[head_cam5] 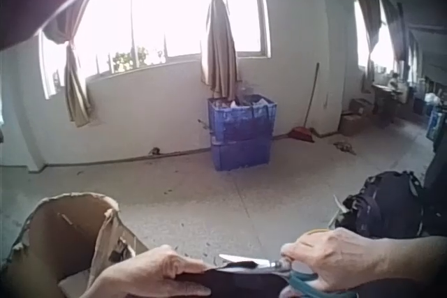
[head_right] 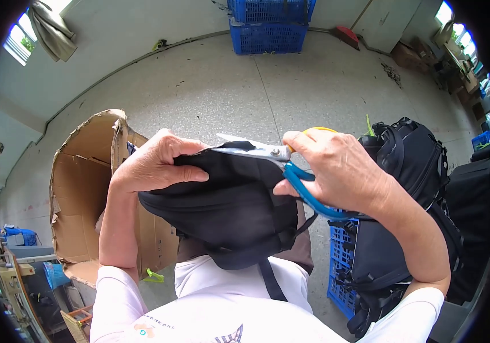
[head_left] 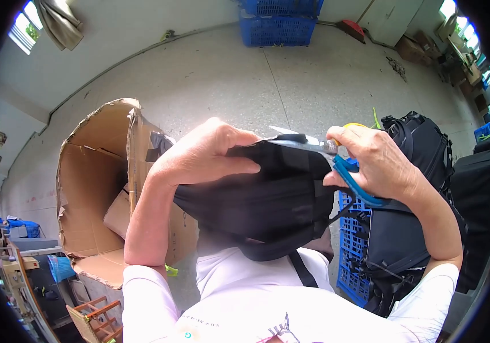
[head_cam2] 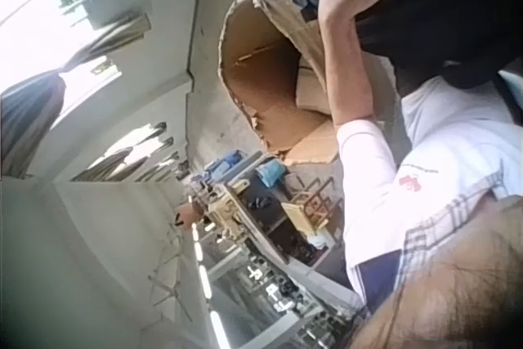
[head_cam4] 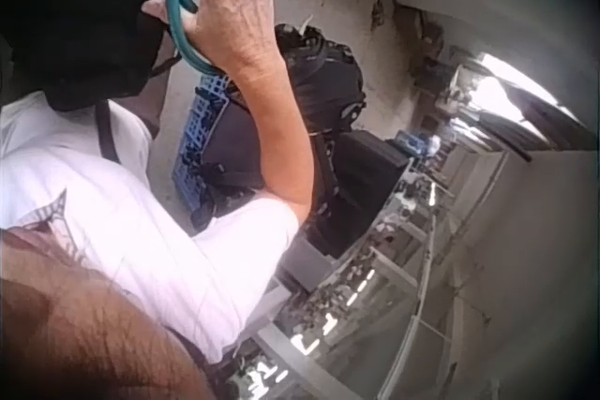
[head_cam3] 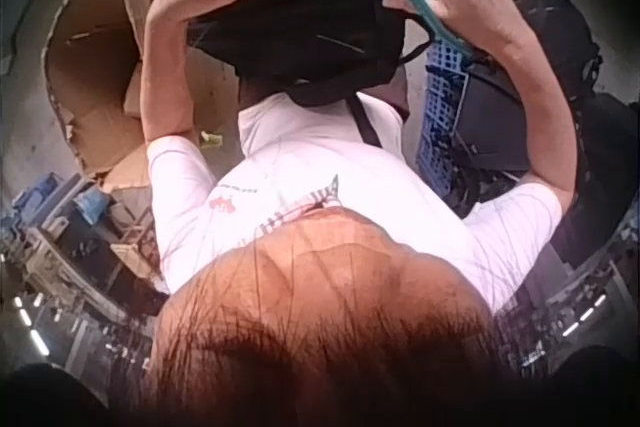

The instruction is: Trim excess thread or material from black bags using scissors.

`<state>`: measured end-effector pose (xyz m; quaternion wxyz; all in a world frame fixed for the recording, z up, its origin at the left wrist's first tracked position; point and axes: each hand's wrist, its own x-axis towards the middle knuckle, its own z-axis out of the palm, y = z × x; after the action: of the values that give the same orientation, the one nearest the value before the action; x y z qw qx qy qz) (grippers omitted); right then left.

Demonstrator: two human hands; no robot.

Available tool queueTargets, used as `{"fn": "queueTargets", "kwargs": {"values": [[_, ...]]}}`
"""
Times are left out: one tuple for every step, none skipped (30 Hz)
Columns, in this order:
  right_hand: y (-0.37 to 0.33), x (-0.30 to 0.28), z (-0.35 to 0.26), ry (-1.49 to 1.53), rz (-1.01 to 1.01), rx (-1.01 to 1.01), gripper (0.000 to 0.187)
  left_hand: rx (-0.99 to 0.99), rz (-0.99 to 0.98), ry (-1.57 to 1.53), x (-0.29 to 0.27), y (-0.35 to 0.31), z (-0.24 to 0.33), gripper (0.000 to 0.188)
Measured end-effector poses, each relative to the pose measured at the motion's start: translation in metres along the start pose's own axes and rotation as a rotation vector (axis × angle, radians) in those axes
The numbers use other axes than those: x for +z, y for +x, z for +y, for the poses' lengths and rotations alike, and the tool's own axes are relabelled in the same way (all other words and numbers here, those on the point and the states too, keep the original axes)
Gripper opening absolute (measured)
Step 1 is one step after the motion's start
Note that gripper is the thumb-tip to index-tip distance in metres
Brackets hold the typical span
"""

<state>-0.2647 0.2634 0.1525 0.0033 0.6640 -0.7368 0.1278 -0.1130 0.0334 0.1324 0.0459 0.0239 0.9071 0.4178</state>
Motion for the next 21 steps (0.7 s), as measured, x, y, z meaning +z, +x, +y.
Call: {"fn": "queueTargets", "kwargs": {"values": [[0.0,0.001,0.002,0.024,-0.036,0.012,0.056,-0.014,0.002,0.006,0.0,0.0,0.0,0.034],[0.0,0.002,0.004,0.048,-0.072,0.025,0.057,-0.015,-0.001,0.006,0.001,-0.001,-0.002,0.034],[-0.003,0.0,0.004,0.051,-0.093,0.009,0.053,0.049,0.032,0.008,0.004,-0.002,-0.006,0.032],[-0.005,-0.004,0.004,0.053,-0.097,0.006,0.053,0.113,0.064,0.011,0.006,-0.004,-0.008,0.03],[-0.006,-0.008,0.004,0.067,-0.139,0.022,0.051,0.109,0.065,0.006,0.006,-0.005,-0.007,0.03],[-0.009,-0.01,0.006,0.082,-0.18,0.043,0.049,0.089,0.039,0.01,0.004,-0.005,-0.006,0.027],[-0.011,-0.01,0.008,0.001,-0.132,-0.017,0.047,0.07,0.012,0.013,0.004,-0.005,-0.005,0.024],[-0.011,-0.011,0.008,0.003,-0.136,-0.014,0.047,0.07,0.008,0.009,0.004,-0.005,-0.007,0.024],[-0.011,-0.014,0.007,0.052,-0.157,-0.004,0.049,0.123,0.004,0.047,0.004,-0.006,-0.007,0.025],[-0.01,-0.017,0.006,0.101,-0.178,0.007,0.05,0.175,0.0,0.084,0.005,-0.007,-0.008,0.025],[-0.007,-0.019,0.003,0.108,-0.217,0.039,0.052,0.173,-0.001,0.081,0.006,-0.007,-0.005,0.025],[-0.006,-0.017,0.003,0.108,-0.218,0.044,0.052,0.176,0.006,0.065,0.007,-0.005,-0.001,0.024],[-0.005,-0.014,0.003,0.107,-0.195,0.027,0.054,0.178,0.014,0.049,0.008,-0.003,0.001,0.022],[-0.004,-0.012,0.003,0.106,-0.172,0.01,0.056,0.18,0.012,0.048,0.01,-0.002,0.001,0.022],[-0.001,-0.012,0.002,0.107,-0.172,0.011,0.056,0.185,0.001,0.039,0.011,-0.002,0.0,0.022],[0.001,-0.014,0.001,0.151,-0.236,0.046,0.057,0.189,-0.009,0.03,0.012,-0.002,0.0,0.021],[0.003,-0.014,0.0,0.195,-0.3,0.08,0.058,0.188,-0.01,0.031,0.012,-0.003,0.001,0.021],[0.003,-0.014,0.001,0.196,-0.3,0.08,0.058,0.184,-0.011,0.049,0.011,-0.003,0.003,0.021],[0.003,-0.013,0.002,0.218,-0.304,0.068,0.058,0.181,-0.012,0.067,0.01,-0.004,0.004,0.021],[0.003,-0.012,0.003,0.241,-0.307,0.057,0.059,0.18,-0.012,0.067,0.01,-0.004,0.005,0.021],[0.004,-0.013,0.003,0.241,-0.308,0.055,0.059,0.172,-0.019,0.061,0.01,-0.005,0.006,0.021]]}}
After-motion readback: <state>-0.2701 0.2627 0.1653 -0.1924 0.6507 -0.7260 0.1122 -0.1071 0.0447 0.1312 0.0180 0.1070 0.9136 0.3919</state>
